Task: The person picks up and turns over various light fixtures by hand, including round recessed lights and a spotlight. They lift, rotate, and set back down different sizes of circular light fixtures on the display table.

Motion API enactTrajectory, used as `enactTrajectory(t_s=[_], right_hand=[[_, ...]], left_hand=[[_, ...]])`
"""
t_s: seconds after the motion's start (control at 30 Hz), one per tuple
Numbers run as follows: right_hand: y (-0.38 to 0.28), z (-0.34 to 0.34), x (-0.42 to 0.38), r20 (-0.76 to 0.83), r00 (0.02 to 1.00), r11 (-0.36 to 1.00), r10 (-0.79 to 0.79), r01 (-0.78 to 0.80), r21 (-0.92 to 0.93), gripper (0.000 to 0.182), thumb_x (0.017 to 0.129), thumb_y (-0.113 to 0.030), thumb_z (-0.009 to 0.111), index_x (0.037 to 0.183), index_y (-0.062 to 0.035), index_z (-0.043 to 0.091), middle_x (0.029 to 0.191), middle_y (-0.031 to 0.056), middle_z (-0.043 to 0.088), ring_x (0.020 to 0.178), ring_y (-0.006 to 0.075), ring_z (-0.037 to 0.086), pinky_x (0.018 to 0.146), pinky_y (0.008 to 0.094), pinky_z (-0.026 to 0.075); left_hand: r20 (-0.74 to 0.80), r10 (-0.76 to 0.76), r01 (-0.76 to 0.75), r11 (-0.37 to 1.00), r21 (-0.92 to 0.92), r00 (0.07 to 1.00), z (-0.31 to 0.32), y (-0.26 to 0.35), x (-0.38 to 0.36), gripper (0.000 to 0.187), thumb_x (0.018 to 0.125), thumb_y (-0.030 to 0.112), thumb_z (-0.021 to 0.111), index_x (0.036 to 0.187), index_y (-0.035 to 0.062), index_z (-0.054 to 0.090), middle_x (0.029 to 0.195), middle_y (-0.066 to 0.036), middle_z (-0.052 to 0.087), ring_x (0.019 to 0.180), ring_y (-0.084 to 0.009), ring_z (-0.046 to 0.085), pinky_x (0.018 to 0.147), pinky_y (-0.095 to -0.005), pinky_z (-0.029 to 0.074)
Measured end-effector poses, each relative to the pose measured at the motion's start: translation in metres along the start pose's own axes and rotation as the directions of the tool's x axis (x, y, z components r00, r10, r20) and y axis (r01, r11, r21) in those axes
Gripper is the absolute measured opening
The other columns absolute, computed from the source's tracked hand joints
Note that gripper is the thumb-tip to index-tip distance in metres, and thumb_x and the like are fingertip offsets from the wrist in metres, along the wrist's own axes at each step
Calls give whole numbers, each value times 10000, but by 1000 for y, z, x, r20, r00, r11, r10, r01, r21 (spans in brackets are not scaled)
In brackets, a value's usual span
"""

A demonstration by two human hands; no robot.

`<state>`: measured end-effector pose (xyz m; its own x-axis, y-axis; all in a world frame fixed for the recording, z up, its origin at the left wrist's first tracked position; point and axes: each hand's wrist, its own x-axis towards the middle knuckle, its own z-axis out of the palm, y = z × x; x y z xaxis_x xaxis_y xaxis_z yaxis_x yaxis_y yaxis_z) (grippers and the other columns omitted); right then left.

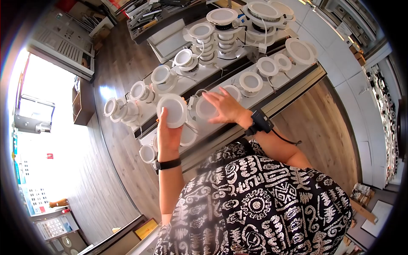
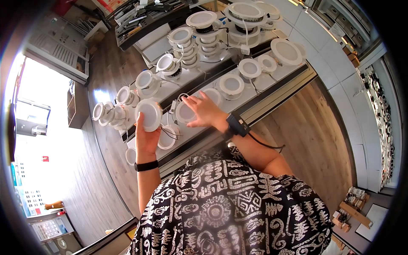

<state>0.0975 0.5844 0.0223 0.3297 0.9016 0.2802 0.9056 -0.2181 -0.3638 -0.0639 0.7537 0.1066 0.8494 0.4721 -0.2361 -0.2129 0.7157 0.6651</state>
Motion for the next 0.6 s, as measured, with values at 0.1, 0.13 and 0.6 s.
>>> enactTrajectory(t_s=[0.1, 0.13, 0.6], right_hand=[[3, 3, -3, -25, 1000, 999, 18, -17, 34, 1047, 667, -554, 719, 1423, 11, 267, 1321, 177, 488, 1247, 271, 451, 1102, 500, 222], [2, 3, -4, -20, 999, 999, 28, -28, 23, 1054, 664, -558, 719, 1424, 13, 263, 1324, 179, 487, 1244, 274, 454, 1101, 503, 222], [-13, -32, -23, -118, 967, 871, 226, -146, 469, 1035, 637, -354, 806, 1435, 8, 256, 1366, 207, 442, 1243, 360, 432, 1074, 403, 302]], left_hand=[[-6, -17, 18, 990, 143, 1000, -1, -17, 7, 378, 918, 275, 600, 1214, 50, 532, 1110, -74, 636, 977, -181, 631, 794, -305, 522], [-24, -24, 29, 973, 228, 999, -5, -23, 11, 360, 922, 278, 596, 1199, 52, 544, 1083, -64, 644, 948, -166, 637, 774, -300, 527], [106, 76, -130, 579, 805, 991, -4, -61, 47, 282, 903, 230, 617, 1037, -18, 607, 837, -31, 636, 723, -75, 583, 609, -228, 479]])
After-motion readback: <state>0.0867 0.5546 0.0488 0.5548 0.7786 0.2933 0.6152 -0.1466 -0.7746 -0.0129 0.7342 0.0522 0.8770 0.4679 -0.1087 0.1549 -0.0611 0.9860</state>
